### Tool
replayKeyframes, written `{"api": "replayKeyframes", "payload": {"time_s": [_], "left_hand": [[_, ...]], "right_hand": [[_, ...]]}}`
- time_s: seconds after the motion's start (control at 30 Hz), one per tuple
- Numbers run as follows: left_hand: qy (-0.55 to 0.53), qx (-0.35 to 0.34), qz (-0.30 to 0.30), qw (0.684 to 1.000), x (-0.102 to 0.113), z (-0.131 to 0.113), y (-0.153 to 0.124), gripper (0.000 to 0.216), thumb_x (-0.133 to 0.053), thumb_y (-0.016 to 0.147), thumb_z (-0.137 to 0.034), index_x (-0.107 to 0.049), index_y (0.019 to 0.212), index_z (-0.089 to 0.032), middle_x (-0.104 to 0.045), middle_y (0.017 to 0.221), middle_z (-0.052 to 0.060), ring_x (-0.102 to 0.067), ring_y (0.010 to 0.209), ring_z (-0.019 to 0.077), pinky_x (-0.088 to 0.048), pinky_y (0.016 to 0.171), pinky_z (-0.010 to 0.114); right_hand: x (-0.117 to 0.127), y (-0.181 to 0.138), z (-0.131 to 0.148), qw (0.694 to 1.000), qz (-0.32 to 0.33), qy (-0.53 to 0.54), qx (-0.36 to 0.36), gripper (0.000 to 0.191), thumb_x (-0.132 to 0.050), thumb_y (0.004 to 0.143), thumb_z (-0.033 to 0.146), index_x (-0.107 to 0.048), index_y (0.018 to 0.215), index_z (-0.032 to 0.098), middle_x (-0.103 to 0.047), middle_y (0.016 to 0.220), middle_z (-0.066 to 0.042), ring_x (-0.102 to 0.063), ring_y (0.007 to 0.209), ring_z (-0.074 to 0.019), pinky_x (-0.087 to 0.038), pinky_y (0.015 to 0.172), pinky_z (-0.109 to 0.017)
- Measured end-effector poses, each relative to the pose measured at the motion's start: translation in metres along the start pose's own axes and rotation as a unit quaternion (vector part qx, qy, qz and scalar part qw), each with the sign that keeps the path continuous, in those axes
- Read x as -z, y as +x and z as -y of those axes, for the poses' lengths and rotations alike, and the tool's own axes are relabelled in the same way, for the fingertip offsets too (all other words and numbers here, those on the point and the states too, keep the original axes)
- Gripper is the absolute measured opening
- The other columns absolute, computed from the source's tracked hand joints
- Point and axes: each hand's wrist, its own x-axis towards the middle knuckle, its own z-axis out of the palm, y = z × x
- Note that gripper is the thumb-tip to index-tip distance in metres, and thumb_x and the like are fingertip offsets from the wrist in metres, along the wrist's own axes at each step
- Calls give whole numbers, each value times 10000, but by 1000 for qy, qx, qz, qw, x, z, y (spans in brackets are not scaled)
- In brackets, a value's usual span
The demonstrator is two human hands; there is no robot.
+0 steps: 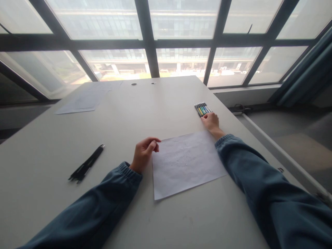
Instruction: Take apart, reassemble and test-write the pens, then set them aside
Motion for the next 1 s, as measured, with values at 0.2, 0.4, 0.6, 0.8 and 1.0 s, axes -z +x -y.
{"api": "replayKeyframes", "payload": {"time_s": [0.2,0.4,0.6,0.8,1.0], "left_hand": [[3,6,5,1000,0,1,0,181,-603,865,-268,-740,837,-153,-621,572,9,-571,549,119,-471,566,229],[3,4,6,1000,1,2,0,184,-604,871,-272,-741,841,-152,-619,573,9,-575,551,122,-477,569,236],[5,6,9,1000,0,1,0,191,-604,871,-277,-736,843,-142,-623,574,11,-574,554,119,-474,570,232],[7,17,14,1000,0,-1,-1,196,-597,872,-275,-730,874,-131,-621,583,2,-571,562,111,-472,585,225],[12,18,11,1000,0,-4,-1,197,-595,873,-280,-727,862,-133,-615,578,-2,-567,561,111,-474,589,226]], "right_hand": [[2,-1,1,1000,5,0,16,172,-662,868,307,-780,881,182,-768,945,-134,-712,953,-262,-521,895,-343],[2,-2,0,1000,4,-7,24,177,-661,876,319,-778,882,186,-770,945,-132,-715,942,-265,-519,879,-342],[1,-1,-1,1000,-1,-8,30,178,-668,877,318,-778,882,177,-773,936,-137,-714,925,-265,-517,856,-333],[2,-2,-1,1000,3,-9,29,185,-671,886,316,-775,920,167,-771,985,-137,-702,940,-245,-505,884,-325],[3,-2,1,999,1,-13,30,191,-665,890,314,-779,917,164,-769,965,-144,-704,930,-253,-507,877,-330]]}}
